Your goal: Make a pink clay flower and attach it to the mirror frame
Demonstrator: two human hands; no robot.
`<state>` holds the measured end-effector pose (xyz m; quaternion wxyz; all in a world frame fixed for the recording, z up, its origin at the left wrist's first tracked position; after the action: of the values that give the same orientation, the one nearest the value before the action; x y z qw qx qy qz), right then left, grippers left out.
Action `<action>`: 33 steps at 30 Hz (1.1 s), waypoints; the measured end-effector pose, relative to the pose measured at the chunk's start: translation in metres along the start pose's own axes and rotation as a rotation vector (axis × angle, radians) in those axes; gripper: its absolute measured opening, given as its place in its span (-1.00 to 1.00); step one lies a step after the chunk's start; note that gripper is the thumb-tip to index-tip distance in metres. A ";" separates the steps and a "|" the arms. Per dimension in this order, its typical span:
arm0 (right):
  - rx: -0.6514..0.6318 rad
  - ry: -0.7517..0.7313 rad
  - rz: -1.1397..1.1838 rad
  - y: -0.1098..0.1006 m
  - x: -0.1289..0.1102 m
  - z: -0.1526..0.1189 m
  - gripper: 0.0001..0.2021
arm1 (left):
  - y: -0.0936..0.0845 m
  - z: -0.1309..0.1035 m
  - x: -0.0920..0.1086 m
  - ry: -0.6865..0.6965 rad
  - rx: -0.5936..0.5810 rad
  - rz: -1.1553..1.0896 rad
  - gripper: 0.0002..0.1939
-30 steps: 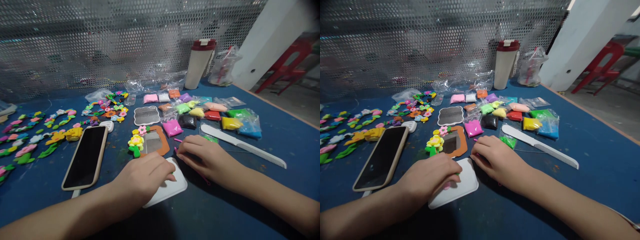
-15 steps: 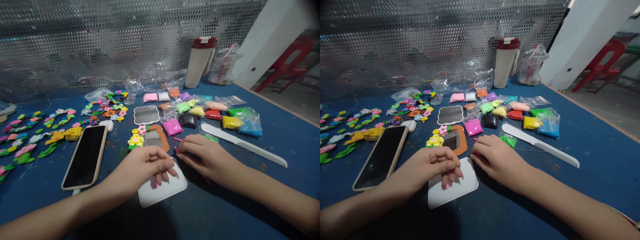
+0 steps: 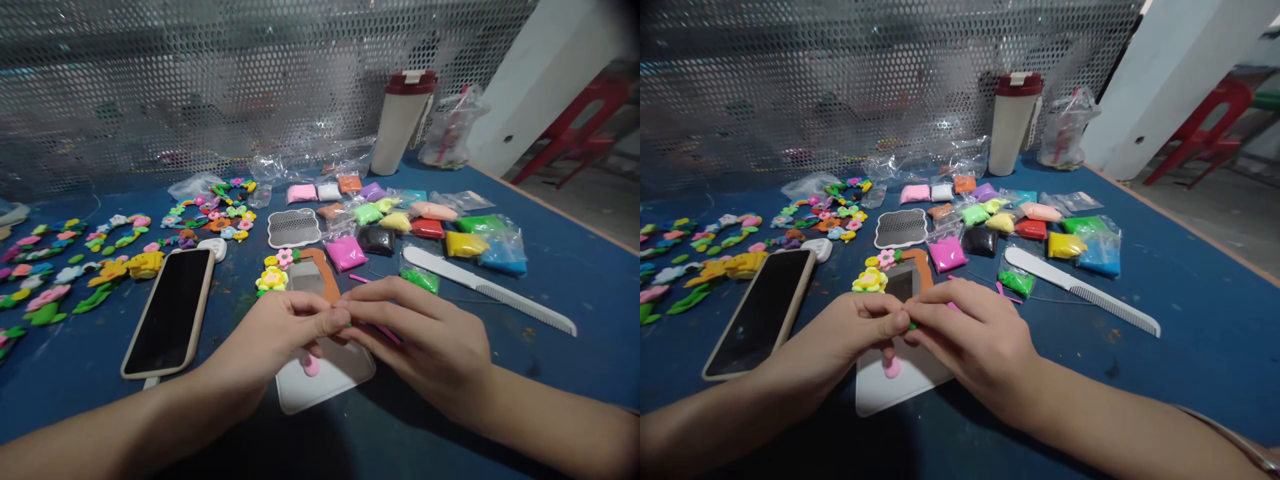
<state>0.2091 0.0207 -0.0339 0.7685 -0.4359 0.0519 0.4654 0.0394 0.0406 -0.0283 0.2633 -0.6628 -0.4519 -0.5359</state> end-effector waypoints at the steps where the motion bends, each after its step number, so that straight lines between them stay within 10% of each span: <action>1: 0.001 0.017 0.020 0.000 0.000 0.000 -0.87 | 0.000 -0.001 0.000 0.005 -0.004 -0.001 -0.78; 33: 0.029 -0.082 0.027 -0.003 0.011 -0.001 -0.86 | 0.003 -0.004 0.001 -0.093 0.059 0.070 -0.77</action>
<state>0.2176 0.0268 -0.0374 0.7699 -0.4044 0.0329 0.4926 0.0402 0.0362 -0.0253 0.2799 -0.6943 -0.4559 -0.4814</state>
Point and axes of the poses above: each hand's wrist, its own z-axis towards the middle knuckle, its own y-axis out of the palm, x = y × z, the point moved 1 cm from there along z, towards the middle knuckle, and after that the axes turned 5 degrees about y, right-handed, at the moved point
